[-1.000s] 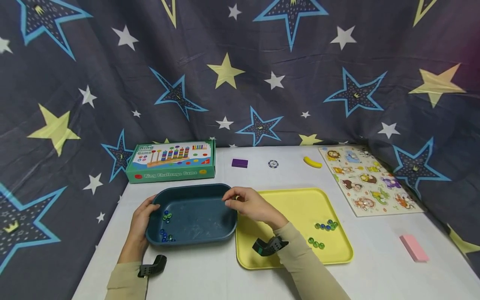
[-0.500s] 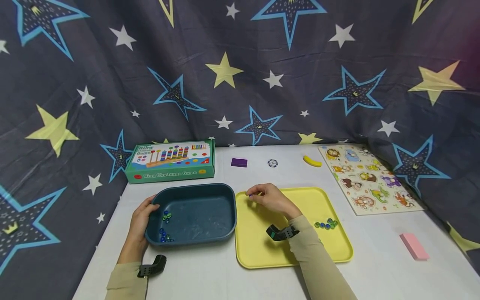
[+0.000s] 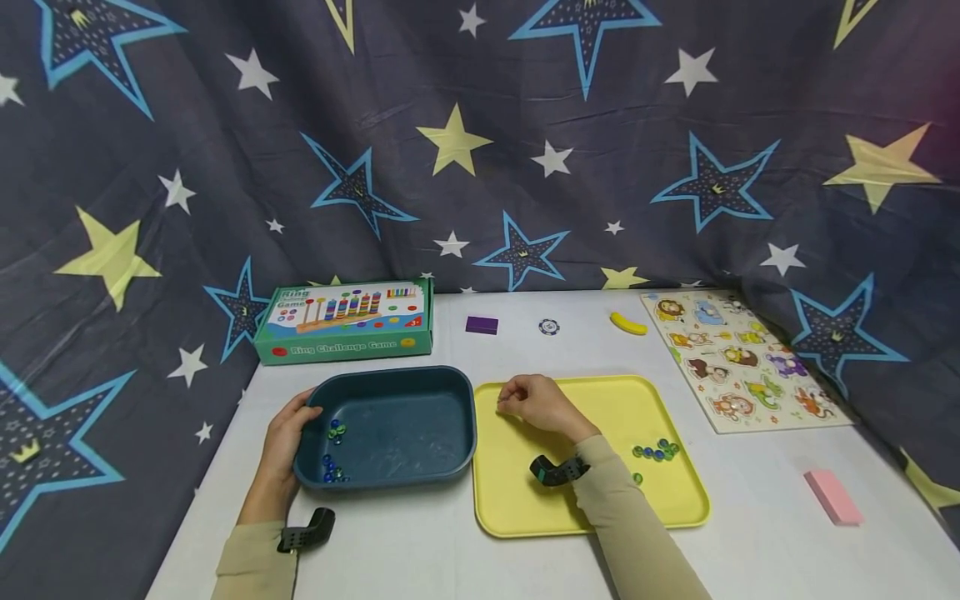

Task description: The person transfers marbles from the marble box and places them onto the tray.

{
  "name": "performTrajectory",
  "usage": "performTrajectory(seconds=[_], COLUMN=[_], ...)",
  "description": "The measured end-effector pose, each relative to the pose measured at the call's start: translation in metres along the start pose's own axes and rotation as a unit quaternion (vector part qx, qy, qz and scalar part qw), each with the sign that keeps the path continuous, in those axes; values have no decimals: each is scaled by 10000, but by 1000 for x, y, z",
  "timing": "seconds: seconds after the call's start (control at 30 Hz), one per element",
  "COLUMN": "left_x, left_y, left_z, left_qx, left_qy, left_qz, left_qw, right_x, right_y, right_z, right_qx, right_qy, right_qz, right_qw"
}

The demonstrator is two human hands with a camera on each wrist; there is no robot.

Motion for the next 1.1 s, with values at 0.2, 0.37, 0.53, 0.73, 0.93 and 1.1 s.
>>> performTrajectory(seconds=[0.2, 0.37, 0.53, 0.73, 0.93, 1.1], left_x=[-1, -1, -1, -1, 0, 0], left_y=[-1, -3, -4, -2, -1, -2], left_z=[-1, -2, -3, -2, -1, -2], left_qx=[101, 228, 218, 171, 170, 139], left_qy=[-29, -39, -31, -47, -24, -60], left_qz=[-10, -152, -228, -192, -114, -88], left_qw=[9999, 9996, 9995, 9997, 9998, 9998], right_x=[1, 0, -5, -15, -3, 29], right_y=[-2, -2, -4, -25, -73, -109], right_z=[0, 0, 2, 6, 16, 24], right_qx=[-132, -111, -45, -336, -1080, -1613], right_qy=[211, 197, 156, 404, 312, -190], right_qz=[367, 464, 302, -88, -579, -811], right_qw=[9990, 9987, 9994, 9986, 9920, 9834])
Point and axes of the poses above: each hand's wrist, its own z-axis away from the middle knuckle, its own x-axis out of the palm, y = z × x, the point moved 4 cm from there along -z, towards the middle knuckle, and after that the axes turned 1 degree about -y, right-handed, at the moved point
